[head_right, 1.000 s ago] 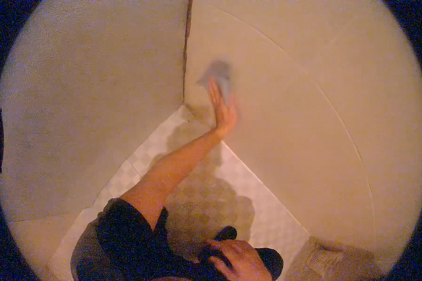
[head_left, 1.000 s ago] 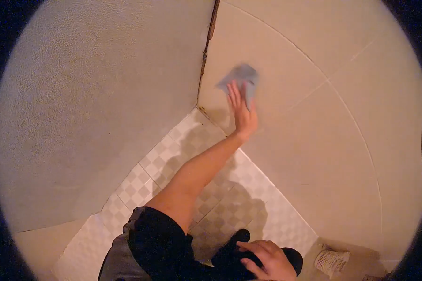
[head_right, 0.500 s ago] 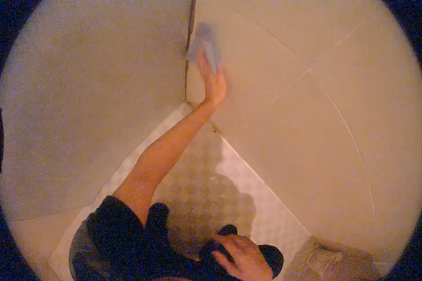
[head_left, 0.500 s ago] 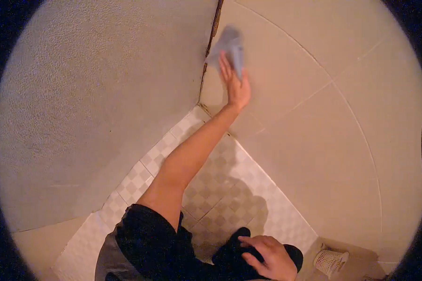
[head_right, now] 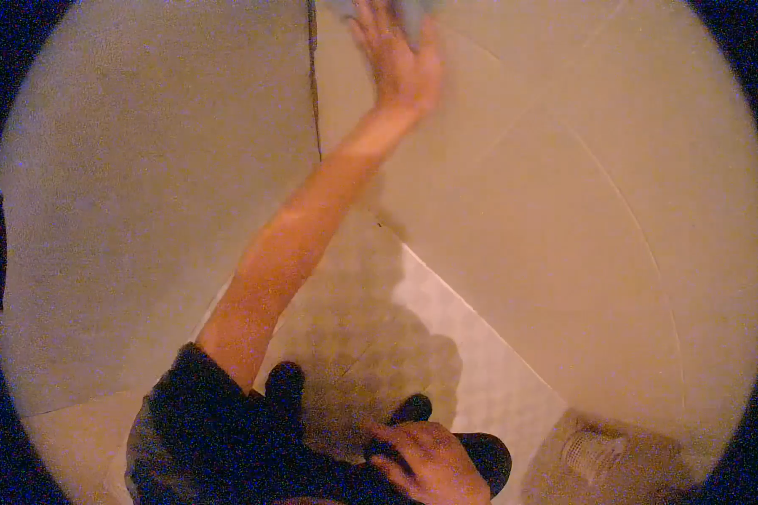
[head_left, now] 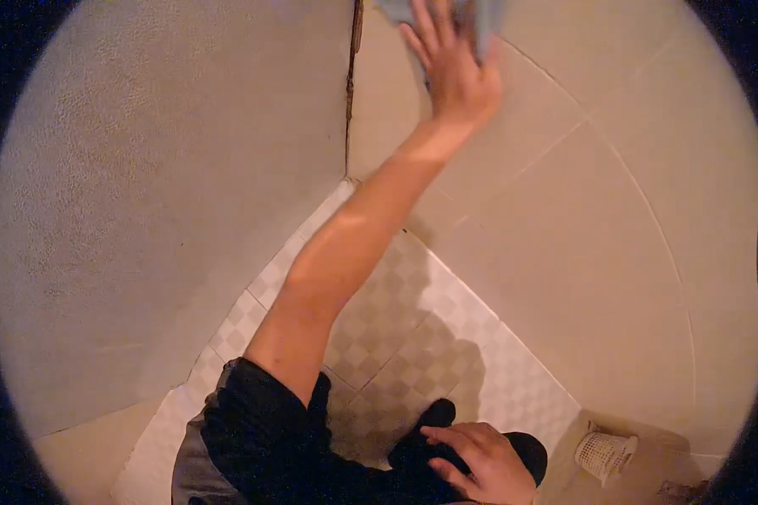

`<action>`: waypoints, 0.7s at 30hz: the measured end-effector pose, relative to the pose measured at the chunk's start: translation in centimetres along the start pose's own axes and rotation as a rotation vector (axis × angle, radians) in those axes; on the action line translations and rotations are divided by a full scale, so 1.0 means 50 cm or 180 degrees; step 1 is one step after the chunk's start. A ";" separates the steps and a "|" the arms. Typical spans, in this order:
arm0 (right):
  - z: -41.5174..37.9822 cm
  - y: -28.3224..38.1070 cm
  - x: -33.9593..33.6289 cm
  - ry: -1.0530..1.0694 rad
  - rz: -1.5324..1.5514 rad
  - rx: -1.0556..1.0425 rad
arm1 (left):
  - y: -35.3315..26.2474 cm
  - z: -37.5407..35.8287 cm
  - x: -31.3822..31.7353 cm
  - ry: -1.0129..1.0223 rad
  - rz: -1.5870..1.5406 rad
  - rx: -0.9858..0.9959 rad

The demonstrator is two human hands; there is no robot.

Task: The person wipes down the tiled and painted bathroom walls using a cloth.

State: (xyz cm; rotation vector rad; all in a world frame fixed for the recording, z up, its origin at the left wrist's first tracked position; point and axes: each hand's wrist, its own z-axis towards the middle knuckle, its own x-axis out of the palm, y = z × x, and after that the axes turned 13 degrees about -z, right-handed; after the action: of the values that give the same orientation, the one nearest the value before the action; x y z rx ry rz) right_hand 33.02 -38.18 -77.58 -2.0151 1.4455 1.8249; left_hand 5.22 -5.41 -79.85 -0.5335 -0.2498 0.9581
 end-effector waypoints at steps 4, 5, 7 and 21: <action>0.004 0.015 -0.006 0.0041 -0.0059 0.0053 | -0.037 -0.160 0.011 0.0780 -0.0915 0.0355; -0.001 0.017 -0.007 0.0013 -0.0042 0.0045 | -0.046 -0.196 0.008 0.0765 -0.0963 0.0337; -0.006 0.010 -0.005 0.0081 -0.0013 0.0065 | -0.037 -0.268 0.006 0.1495 -0.0704 0.0567; -0.036 0.001 -0.016 -0.0081 0.0122 0.0160 | 0.007 -0.526 0.064 0.0951 -0.0544 -0.0490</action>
State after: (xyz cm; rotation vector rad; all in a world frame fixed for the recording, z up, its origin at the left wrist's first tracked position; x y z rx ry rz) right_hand 34.43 -38.81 -76.36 -1.9474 1.5177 1.8027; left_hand 18.07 -11.00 -102.35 -0.7756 -0.0980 0.6858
